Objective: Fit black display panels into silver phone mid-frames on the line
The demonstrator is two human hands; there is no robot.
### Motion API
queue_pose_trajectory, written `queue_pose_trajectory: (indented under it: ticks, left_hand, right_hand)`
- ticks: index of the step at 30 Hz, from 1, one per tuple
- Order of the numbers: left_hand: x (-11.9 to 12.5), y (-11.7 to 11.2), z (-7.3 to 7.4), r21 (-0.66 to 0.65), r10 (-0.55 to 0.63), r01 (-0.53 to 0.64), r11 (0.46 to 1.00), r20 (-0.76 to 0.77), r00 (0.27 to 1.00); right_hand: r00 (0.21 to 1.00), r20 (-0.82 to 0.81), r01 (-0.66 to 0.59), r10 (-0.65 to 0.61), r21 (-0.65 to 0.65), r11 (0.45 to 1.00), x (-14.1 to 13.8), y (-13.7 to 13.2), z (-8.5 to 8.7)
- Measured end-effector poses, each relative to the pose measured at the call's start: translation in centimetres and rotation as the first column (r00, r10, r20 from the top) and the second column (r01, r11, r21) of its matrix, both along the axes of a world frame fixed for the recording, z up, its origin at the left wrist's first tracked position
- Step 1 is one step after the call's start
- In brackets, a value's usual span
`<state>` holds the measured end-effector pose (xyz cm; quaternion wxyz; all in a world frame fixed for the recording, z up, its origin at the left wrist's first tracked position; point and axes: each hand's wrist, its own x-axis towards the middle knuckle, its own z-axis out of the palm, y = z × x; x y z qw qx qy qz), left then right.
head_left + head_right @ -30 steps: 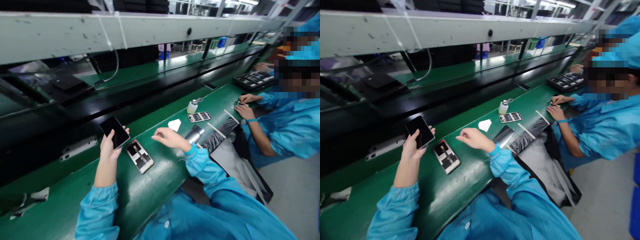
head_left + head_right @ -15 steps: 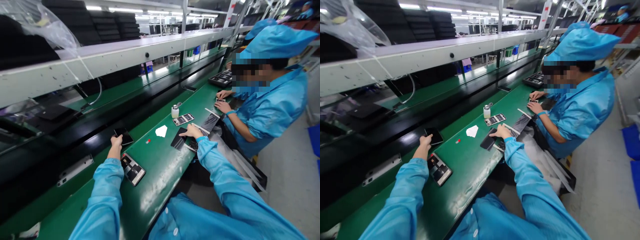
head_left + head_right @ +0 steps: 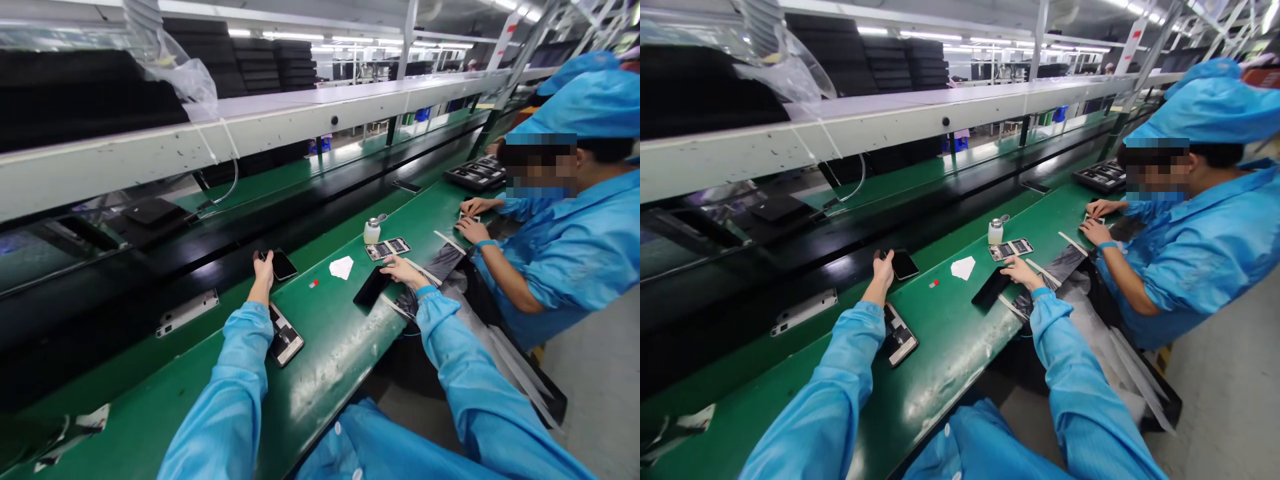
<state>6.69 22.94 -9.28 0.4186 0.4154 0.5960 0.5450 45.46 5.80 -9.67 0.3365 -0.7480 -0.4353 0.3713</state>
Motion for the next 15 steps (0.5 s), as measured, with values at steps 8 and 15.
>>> queue_pose_trajectory:
  ticks: [8,15]
  left_hand:
    - [-0.7,-2.1,1.4,0.067,-0.194,0.195,0.978,-0.018,0.981]
    - [0.3,-13.0,1.1,0.237,-0.531,0.523,0.818,-0.038,0.847]
  right_hand:
    - [0.963,-0.18,-0.148,0.203,0.281,0.948,-5.1,0.8,5.3]
    - [0.837,-0.302,-0.239,0.456,0.548,0.801,-18.7,3.8,8.4]
